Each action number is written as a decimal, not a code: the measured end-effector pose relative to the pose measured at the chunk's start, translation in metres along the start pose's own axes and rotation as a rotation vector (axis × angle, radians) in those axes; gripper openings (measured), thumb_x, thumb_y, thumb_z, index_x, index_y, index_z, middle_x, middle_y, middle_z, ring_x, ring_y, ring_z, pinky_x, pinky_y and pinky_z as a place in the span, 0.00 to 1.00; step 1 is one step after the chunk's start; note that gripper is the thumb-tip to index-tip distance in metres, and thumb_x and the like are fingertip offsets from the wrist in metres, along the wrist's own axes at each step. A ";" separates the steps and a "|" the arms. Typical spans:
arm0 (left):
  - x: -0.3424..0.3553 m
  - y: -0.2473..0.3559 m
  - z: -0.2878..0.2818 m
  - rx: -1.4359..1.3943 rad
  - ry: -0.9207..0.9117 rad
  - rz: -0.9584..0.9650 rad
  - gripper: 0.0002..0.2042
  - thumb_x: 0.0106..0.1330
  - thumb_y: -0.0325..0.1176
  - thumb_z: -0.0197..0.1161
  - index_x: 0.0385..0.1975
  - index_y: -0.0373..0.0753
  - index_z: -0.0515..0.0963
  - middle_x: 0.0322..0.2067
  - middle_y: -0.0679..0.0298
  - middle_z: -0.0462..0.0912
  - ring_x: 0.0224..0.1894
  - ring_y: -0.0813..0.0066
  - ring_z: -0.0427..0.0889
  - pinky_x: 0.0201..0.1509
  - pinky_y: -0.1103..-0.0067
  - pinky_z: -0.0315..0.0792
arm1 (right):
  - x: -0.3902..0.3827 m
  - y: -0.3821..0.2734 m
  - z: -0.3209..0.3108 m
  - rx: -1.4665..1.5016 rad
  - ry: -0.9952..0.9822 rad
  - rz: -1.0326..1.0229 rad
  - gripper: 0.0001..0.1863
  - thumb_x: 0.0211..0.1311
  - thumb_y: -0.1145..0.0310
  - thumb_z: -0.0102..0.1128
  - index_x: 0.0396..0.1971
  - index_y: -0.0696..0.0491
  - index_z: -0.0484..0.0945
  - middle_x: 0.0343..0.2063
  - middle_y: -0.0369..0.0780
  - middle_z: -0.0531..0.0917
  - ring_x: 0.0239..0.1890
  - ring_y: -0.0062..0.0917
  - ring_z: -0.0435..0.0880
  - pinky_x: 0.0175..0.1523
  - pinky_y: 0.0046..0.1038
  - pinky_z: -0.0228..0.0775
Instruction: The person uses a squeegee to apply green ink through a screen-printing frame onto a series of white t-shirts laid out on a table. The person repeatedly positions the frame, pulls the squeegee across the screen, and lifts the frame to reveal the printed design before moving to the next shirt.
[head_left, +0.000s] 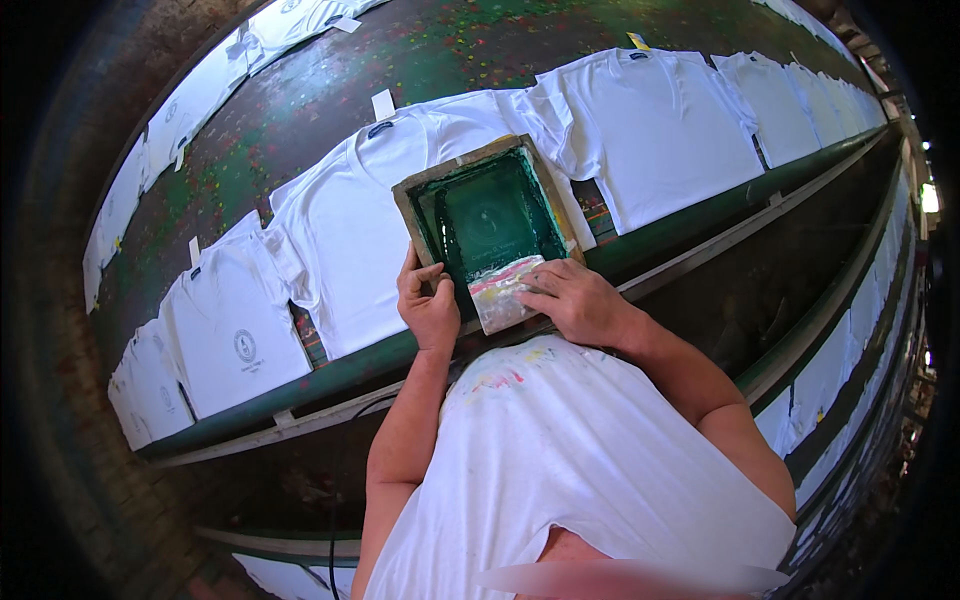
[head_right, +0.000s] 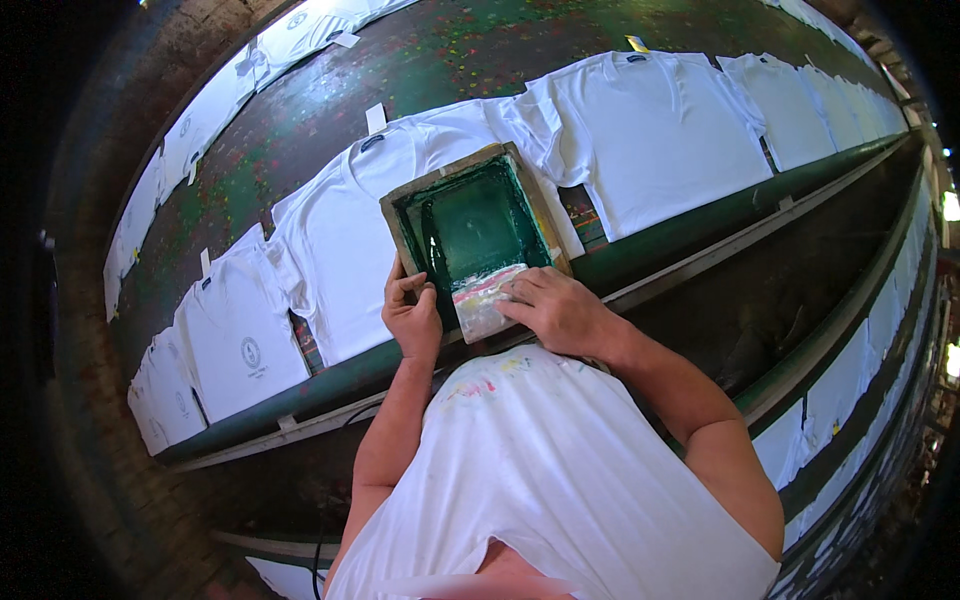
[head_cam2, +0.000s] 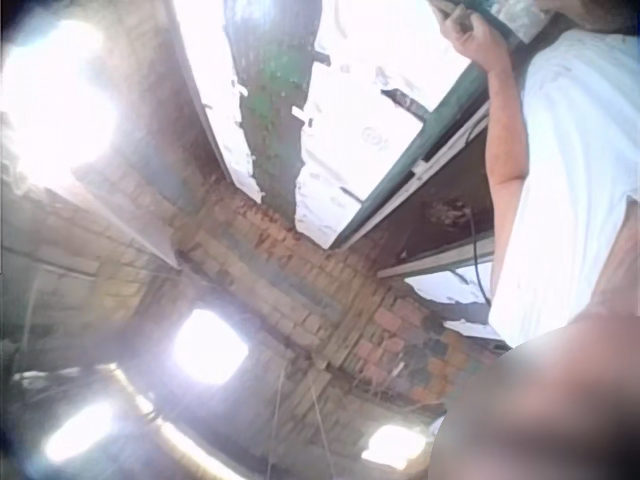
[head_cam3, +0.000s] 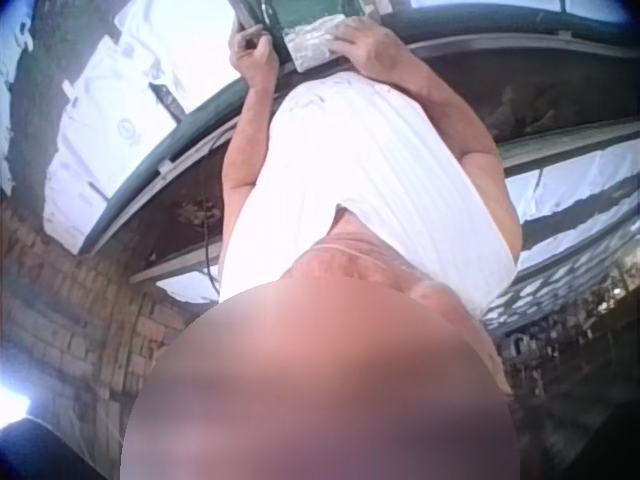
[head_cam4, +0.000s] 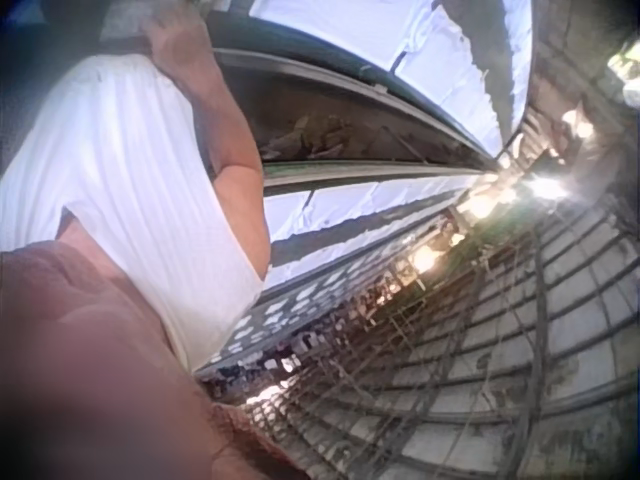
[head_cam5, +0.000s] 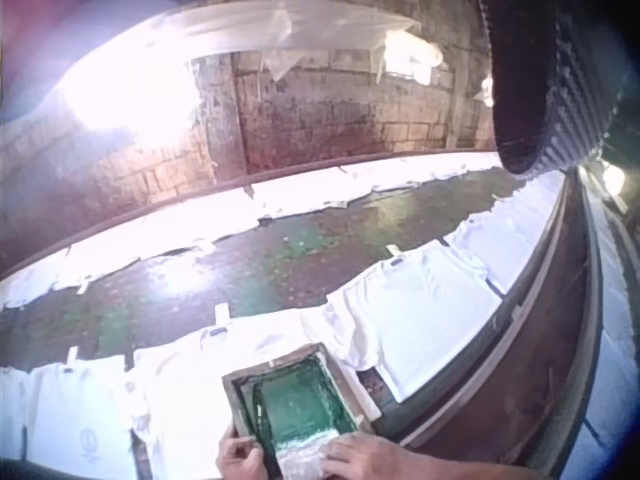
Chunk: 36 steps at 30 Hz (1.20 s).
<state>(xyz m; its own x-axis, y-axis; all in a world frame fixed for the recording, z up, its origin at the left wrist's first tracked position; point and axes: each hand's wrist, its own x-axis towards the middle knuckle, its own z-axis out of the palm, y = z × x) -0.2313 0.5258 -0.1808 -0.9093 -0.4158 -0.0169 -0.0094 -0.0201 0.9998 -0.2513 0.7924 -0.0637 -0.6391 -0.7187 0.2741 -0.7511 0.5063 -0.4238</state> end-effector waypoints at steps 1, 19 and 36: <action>0.000 0.001 0.001 0.009 0.003 0.021 0.14 0.65 0.16 0.66 0.49 0.32 0.87 0.79 0.44 0.72 0.75 0.59 0.79 0.74 0.69 0.75 | 0.003 -0.001 -0.001 0.014 0.004 -0.003 0.17 0.66 0.71 0.66 0.53 0.54 0.89 0.49 0.41 0.88 0.56 0.38 0.86 0.63 0.40 0.80; 0.052 0.091 -0.035 1.222 -0.611 0.351 0.25 0.66 0.23 0.66 0.66 0.36 0.85 0.76 0.62 0.80 0.62 0.56 0.85 0.64 0.61 0.80 | 0.103 0.074 -0.023 0.214 -0.435 0.108 0.16 0.61 0.81 0.63 0.48 0.56 0.88 0.46 0.49 0.88 0.56 0.49 0.87 0.63 0.47 0.80; 0.053 0.095 -0.024 1.250 -0.614 0.312 0.28 0.61 0.19 0.67 0.65 0.36 0.85 0.74 0.58 0.80 0.57 0.53 0.89 0.58 0.61 0.87 | 0.085 0.058 0.014 -0.103 -0.085 0.033 0.20 0.65 0.75 0.62 0.56 0.49 0.90 0.47 0.45 0.90 0.53 0.42 0.87 0.61 0.44 0.78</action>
<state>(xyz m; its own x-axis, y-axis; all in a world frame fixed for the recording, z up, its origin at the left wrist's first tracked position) -0.2702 0.4797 -0.0872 -0.9722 0.2058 -0.1119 0.1603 0.9329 0.3225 -0.3470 0.7536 -0.0770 -0.6503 -0.7367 0.1852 -0.7460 0.5733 -0.3389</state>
